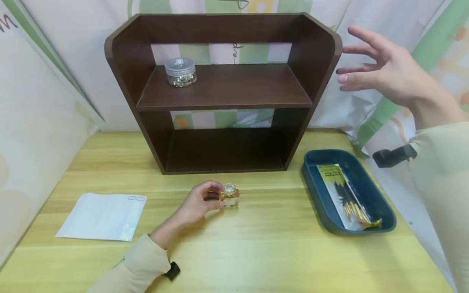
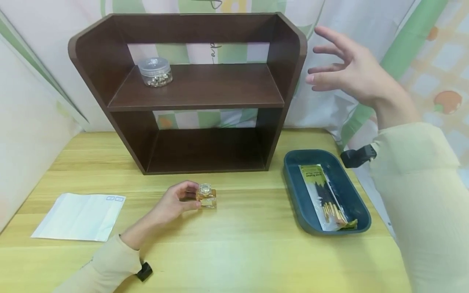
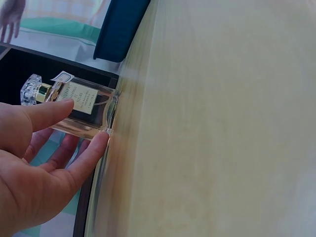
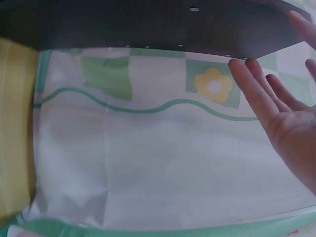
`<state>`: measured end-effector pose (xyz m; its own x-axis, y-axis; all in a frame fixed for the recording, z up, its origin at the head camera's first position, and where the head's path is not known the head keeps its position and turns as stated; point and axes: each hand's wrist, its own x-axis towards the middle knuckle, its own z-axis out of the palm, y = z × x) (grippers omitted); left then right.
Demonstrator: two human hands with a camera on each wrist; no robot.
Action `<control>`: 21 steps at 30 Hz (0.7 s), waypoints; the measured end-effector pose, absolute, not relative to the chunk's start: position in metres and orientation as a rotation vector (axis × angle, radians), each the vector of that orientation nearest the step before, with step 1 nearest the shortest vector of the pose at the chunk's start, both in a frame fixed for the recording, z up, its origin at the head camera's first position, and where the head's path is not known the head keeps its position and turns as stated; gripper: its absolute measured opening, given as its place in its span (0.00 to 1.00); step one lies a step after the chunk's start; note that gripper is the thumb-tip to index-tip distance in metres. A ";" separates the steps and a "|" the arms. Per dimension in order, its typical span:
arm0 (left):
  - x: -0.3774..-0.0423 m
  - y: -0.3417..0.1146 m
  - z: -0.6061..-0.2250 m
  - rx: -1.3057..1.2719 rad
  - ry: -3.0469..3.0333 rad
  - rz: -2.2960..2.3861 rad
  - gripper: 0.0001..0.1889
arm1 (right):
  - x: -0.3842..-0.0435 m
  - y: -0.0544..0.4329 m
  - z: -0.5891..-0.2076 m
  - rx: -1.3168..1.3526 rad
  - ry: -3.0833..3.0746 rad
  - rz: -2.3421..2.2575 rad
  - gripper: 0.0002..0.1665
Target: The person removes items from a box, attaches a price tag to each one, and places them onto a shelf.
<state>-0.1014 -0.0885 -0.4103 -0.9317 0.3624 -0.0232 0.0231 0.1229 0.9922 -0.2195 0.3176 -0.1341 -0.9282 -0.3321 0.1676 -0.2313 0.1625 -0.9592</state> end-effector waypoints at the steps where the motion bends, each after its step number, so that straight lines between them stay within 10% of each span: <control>1: -0.101 -0.088 -0.411 0.384 2.144 1.884 0.21 | -0.221 0.316 -0.134 -0.560 2.291 -1.933 0.57; 21: -0.102 -0.088 -0.409 0.443 2.161 1.860 0.20 | -0.248 0.302 -0.138 -0.728 1.957 -2.041 0.52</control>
<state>-0.1016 -0.0883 -0.4095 -0.9210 0.3896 0.0044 0.0625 0.1364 0.9887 -0.2475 0.3022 -0.1380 -0.8526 -0.4842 0.1966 -0.1762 -0.0879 -0.9804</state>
